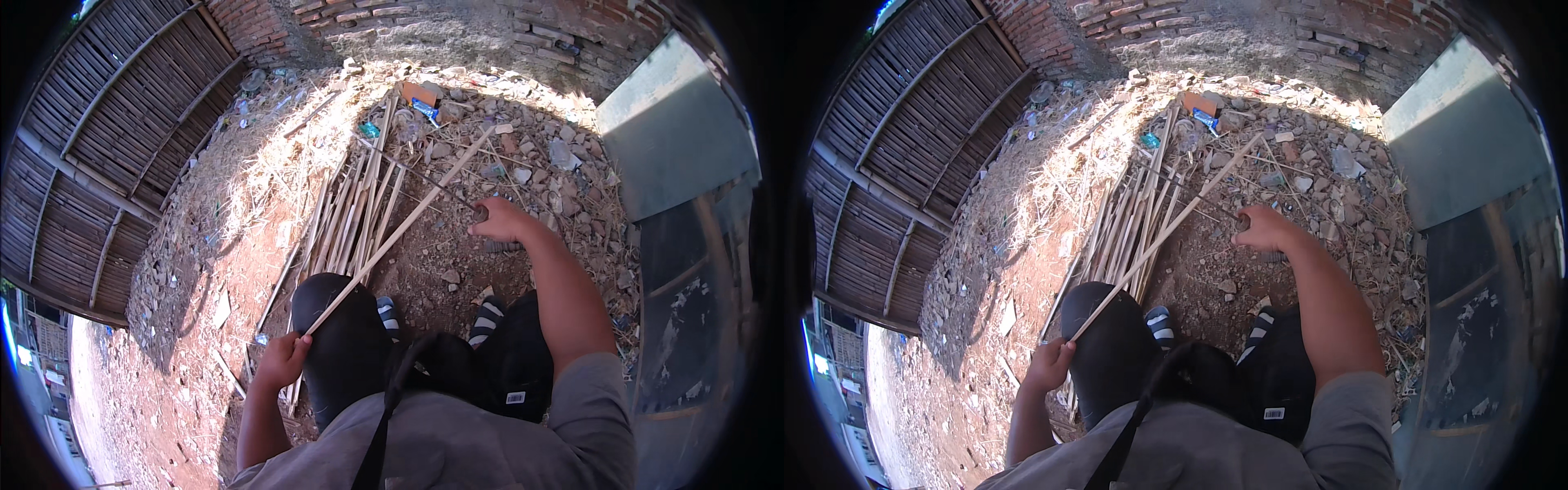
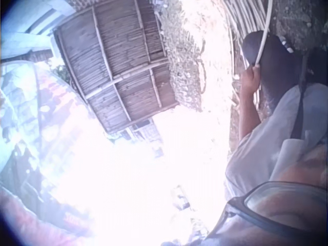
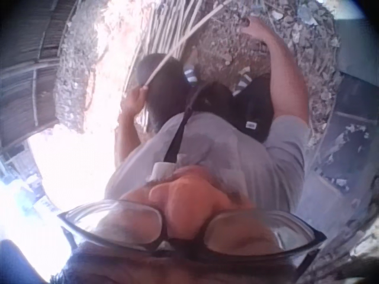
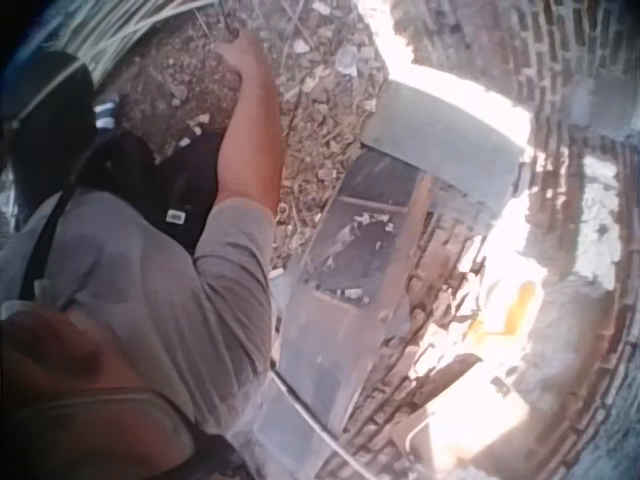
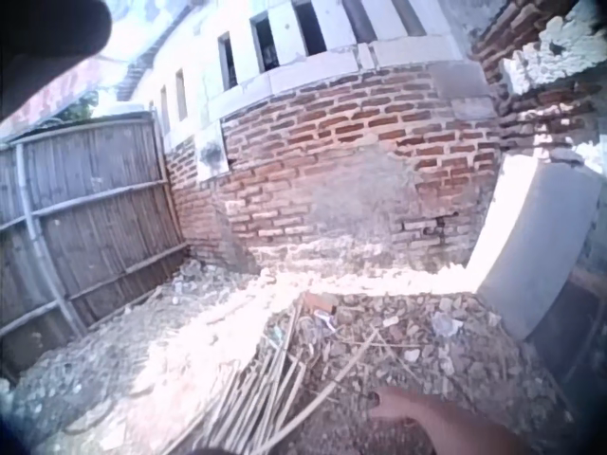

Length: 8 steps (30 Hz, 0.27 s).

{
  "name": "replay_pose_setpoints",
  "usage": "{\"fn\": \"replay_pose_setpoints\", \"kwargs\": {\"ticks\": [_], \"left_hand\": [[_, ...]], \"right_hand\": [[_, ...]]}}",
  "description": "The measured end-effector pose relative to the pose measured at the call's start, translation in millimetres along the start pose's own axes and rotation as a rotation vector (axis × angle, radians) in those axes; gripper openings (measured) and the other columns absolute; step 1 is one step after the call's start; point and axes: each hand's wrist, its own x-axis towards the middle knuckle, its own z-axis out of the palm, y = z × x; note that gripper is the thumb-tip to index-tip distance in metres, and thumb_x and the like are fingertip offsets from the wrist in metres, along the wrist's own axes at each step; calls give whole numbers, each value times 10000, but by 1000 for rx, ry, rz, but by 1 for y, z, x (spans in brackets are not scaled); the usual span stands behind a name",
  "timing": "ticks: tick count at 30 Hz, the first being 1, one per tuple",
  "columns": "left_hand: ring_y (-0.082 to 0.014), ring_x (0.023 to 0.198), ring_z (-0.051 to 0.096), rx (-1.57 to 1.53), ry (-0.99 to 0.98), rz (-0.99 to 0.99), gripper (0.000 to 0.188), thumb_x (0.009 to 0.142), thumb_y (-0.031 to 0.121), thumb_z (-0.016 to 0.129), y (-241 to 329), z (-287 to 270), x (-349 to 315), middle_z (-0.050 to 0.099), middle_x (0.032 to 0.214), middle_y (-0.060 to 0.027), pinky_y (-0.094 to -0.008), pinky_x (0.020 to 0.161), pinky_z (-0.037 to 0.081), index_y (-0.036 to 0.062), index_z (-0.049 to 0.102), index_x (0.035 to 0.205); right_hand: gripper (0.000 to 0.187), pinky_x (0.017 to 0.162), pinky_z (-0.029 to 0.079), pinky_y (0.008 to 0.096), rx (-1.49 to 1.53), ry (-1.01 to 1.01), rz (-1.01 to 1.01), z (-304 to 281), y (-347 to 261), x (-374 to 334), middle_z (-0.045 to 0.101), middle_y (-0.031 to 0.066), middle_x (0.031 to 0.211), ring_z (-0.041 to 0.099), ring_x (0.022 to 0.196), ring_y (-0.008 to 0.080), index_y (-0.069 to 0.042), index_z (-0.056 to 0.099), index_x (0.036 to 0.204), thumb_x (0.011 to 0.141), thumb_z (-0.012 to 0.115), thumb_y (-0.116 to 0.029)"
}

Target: The person sits on the ground and uses a large knife to shave thin strips of bamboo. They hold a bamboo stick with their left hand and repeatedly scrape the blade along its length to remove the outer layer, creating a pile of shavings.

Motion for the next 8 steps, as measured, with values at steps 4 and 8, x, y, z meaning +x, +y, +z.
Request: {"fn": "replay_pose_setpoints", "kwargs": {"ticks": [4,8], "left_hand": [[-456,740,645,77,10,-21,480,1007,423,554,11,-1,-4,629,720,-259,-506,654,472,-14,609,817],[-441,831,681,140,-52,-71,489,1002,468,550,16,-7,-4,664,776,-251,-505,721,497,2,630,880]], "right_hand": [[609,950,526,442,-90,-45,24,8,-17,-4,684,211,1172,671,1092,324,-72,619,1338,814,753,-351],[624,1013,502,416,-371,-369,-157,20,-66,-12,615,238,1327,642,1194,282,-132,609,1381,804,767,-310]]}}
